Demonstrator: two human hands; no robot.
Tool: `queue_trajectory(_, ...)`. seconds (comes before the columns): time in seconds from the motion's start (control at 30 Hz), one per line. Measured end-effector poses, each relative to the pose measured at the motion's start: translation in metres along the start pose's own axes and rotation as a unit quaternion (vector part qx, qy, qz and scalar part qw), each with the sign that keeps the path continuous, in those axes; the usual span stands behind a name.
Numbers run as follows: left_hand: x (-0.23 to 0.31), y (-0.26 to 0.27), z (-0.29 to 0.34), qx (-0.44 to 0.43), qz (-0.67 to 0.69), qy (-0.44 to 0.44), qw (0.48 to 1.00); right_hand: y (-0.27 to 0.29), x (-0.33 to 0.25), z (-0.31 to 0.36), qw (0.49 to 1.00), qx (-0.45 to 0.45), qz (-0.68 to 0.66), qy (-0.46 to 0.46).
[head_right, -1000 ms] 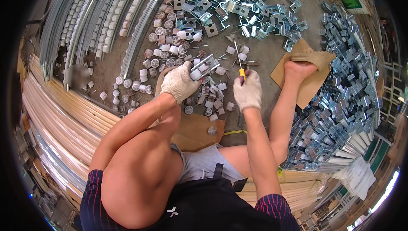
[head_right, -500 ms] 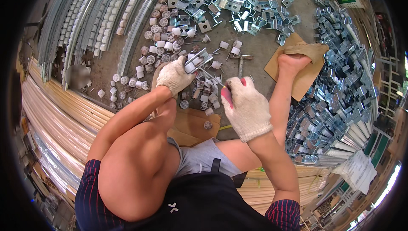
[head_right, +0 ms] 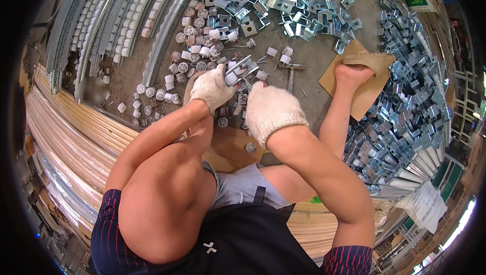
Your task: The person is assembling metal components by hand, using a pair of pliers and a screwdriver to secure metal brackets onto a perforated metal rail while sitting on the floor.
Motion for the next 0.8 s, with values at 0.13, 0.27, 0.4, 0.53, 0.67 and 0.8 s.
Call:
queue_trajectory(0.13,-0.006,-0.001,-0.003,-0.018,-0.024,0.0,1.0,-0.04,0.002,0.019,0.98,-0.062,-0.149,-0.113)
queue_trajectory(0.27,-0.018,-0.006,-0.022,-0.027,-0.008,0.018,0.999,-0.073,0.008,0.023,0.911,0.114,-0.353,-0.18)
queue_trajectory(0.4,-0.023,-0.003,-0.023,-0.026,0.028,0.041,0.998,-0.124,-0.015,0.039,0.888,0.183,-0.375,-0.196)
queue_trajectory(0.53,-0.03,-0.001,-0.017,0.084,0.066,0.007,0.994,-0.164,-0.019,0.039,0.845,0.26,-0.442,-0.153)
queue_trajectory(0.67,-0.029,0.002,-0.023,-0.026,0.033,0.068,0.997,-0.204,-0.014,0.026,0.842,0.238,-0.462,-0.145)
queue_trajectory(0.8,-0.023,0.001,-0.026,-0.076,0.054,0.062,0.994,-0.243,-0.011,0.014,0.789,0.329,-0.506,-0.116)
Point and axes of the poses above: each hand's wrist, its own z-axis away from the middle knuckle, its own y-axis out of the back of the hand, x = y × z, the point moved 7 cm from there along -z, towards the middle knuckle, and after that the axes turned 14 degrees about x, right-handed, at the moved point
